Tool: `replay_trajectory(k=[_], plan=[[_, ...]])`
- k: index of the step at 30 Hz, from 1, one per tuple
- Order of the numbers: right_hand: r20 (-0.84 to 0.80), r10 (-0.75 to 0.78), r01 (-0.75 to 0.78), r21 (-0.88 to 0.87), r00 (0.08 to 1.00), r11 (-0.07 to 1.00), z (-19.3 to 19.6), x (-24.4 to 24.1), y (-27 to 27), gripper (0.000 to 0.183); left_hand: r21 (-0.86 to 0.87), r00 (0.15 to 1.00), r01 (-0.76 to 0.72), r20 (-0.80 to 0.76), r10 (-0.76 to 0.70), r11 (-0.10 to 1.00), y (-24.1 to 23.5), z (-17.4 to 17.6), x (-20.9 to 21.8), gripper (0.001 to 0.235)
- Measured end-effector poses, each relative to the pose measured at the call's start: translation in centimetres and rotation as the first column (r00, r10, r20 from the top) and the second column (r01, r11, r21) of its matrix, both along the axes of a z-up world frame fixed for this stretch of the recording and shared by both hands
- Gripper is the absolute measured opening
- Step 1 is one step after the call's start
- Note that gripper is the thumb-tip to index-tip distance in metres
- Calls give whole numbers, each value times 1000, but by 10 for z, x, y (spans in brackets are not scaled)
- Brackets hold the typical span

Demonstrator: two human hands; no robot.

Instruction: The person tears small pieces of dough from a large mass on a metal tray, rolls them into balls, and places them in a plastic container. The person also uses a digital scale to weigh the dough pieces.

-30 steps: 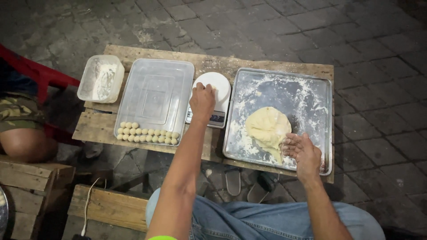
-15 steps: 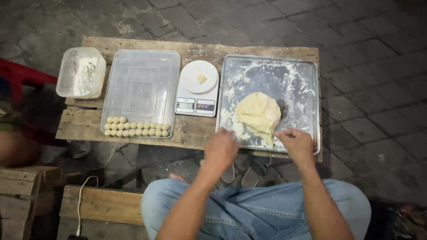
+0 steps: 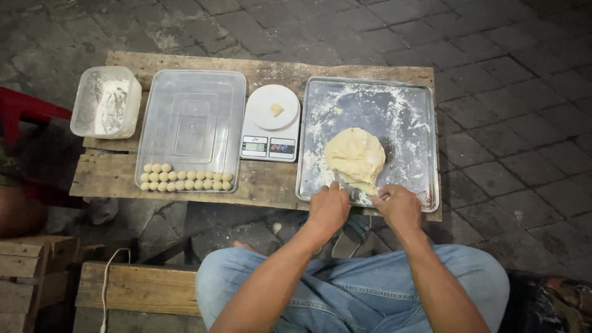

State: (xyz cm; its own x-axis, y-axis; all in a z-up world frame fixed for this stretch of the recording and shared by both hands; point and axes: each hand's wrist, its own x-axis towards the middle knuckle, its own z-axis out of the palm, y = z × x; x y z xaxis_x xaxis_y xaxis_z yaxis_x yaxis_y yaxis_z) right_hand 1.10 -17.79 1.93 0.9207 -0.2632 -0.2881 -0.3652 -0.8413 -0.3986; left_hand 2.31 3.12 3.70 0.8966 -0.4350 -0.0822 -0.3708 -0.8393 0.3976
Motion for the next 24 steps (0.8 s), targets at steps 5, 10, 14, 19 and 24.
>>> replay_trajectory(k=[5, 10, 14, 19, 24], plan=[[98, -148, 125, 211, 984, 969, 9, -9, 2, 32, -40, 989, 41, 141, -35, 998, -8, 1, -4, 13], [136, -149, 77, 434, 979, 897, 24, -13, 2, 25, -71, 990, 46, 135, -36, 996, -10, -13, -6, 12], [174, -255, 80, 659, 951, 748, 32, -14, 0, 19, -111, 997, 29, 80, -21, 993, -8, -21, -3, 9], [198, -383, 63, 818, 902, 571, 21, -13, -10, 23, -107, 999, 5, 33, -1, 994, -10, -40, 0, 6], [211, -481, 95, 839, 851, 536, 25, -6, -7, 21, -452, 986, -99, -164, 26, 887, -1, 52, 3, 37]])
